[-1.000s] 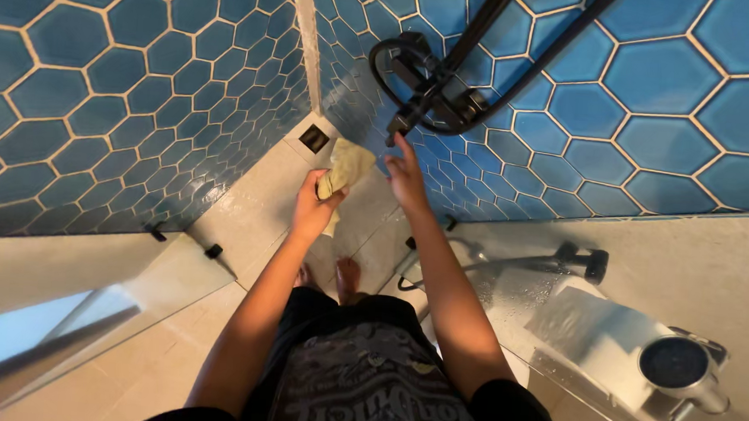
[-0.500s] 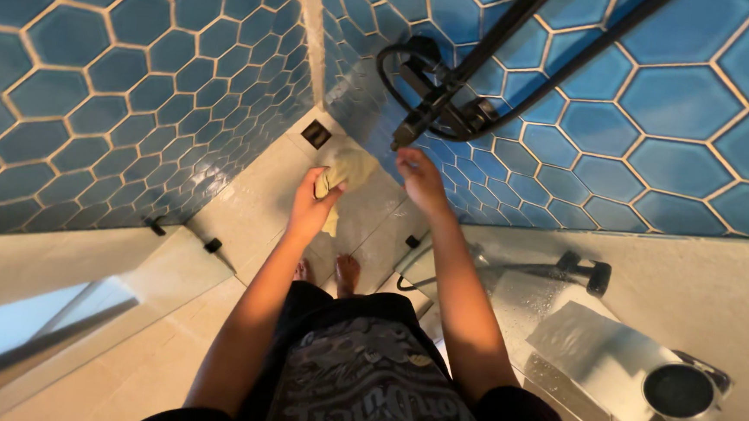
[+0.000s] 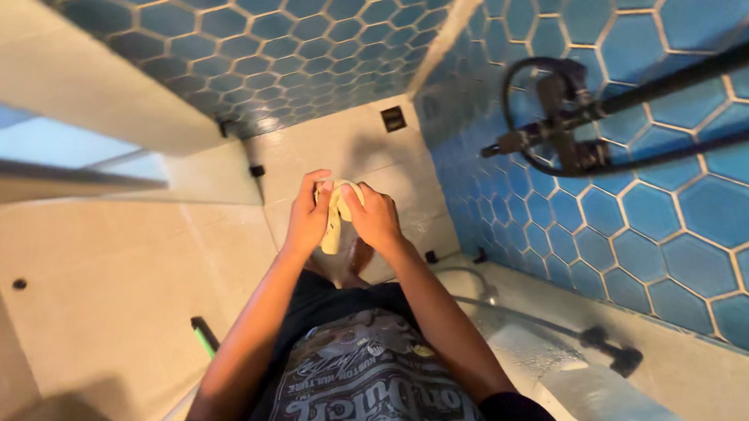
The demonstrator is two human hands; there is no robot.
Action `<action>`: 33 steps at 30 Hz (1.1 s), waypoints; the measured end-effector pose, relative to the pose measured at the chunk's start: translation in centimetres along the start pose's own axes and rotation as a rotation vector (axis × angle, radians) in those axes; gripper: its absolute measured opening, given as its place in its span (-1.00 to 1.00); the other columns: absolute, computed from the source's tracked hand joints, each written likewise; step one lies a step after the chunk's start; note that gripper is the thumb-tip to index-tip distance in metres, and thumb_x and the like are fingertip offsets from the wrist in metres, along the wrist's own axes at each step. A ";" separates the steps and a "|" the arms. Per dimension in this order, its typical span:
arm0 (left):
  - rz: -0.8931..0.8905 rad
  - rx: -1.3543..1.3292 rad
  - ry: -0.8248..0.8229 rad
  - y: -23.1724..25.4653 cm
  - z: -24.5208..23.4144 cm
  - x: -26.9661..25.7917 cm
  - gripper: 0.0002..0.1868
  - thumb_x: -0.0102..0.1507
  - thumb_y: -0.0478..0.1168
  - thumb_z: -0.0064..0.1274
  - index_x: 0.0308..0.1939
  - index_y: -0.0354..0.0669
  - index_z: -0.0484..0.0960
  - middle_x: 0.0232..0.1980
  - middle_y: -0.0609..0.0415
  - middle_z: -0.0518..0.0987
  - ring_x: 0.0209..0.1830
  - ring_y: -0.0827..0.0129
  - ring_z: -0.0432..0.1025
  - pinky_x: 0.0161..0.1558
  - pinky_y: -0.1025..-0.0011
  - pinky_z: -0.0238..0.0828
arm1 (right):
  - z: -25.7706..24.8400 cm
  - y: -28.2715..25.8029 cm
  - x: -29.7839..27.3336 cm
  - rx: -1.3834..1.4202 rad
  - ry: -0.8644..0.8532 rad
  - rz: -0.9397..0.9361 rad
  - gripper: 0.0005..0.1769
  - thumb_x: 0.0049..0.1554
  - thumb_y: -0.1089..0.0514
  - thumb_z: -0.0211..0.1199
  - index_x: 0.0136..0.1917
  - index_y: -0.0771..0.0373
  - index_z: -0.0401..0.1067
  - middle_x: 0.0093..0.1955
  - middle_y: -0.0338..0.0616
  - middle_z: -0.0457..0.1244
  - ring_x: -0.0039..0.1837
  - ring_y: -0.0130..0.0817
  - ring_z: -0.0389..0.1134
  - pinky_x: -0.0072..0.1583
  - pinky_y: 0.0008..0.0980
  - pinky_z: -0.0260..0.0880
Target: The person wipes the toilet seat and lid with a cloth, then rinses the cloth in the shower. They use a floor squeegee to push water across the tiled floor toward the drain. The person handles a cloth, a squeegee, and a spray bottle during the cleaning process.
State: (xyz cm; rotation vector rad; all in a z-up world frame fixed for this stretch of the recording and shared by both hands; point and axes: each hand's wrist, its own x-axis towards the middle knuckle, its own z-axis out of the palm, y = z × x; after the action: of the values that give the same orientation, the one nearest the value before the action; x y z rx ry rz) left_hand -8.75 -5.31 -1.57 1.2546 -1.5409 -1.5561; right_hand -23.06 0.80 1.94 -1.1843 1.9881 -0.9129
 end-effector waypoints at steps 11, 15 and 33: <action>-0.082 -0.329 -0.101 -2.1 -7.5 -6.9 -0.61 0.34 -0.12 0.11 0.20 -0.15 0.51 -0.09 0.14 0.60 -0.24 0.55 0.49 -0.28 0.49 0.53 | 7.7 -0.6 -5.8 0.373 -0.197 0.144 -0.54 0.20 -0.13 0.14 0.23 0.18 0.27 0.00 -0.07 0.35 -0.16 -0.20 0.40 -0.13 -0.16 0.45; -0.094 -0.295 -0.085 -2.9 -7.0 -7.3 -0.64 0.36 -0.10 0.12 0.19 -0.13 0.55 -0.16 0.13 0.60 -0.28 0.52 0.47 -0.31 0.50 0.48 | 7.2 3.2 -6.8 0.283 0.001 0.044 -0.50 0.37 -0.20 0.01 0.14 0.26 0.47 0.02 -0.05 0.42 0.07 -0.32 0.44 0.06 -0.40 0.43; 0.236 -0.107 -0.465 4.9 10.3 6.8 -0.71 0.40 -0.15 0.17 0.17 -0.12 0.58 -0.17 0.25 0.56 -0.24 0.65 0.39 -0.20 0.58 0.37 | -9.7 12.4 1.0 0.993 0.570 0.257 -0.54 0.32 -0.12 0.04 0.16 0.31 0.47 -0.02 -0.03 0.40 -0.03 -0.28 0.45 -0.09 -0.24 0.51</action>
State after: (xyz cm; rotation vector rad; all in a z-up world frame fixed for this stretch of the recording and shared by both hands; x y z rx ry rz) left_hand -21.55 -8.12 0.58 0.6476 -1.7802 -1.8237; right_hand -36.93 6.56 -3.01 -0.1040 1.6013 -1.9114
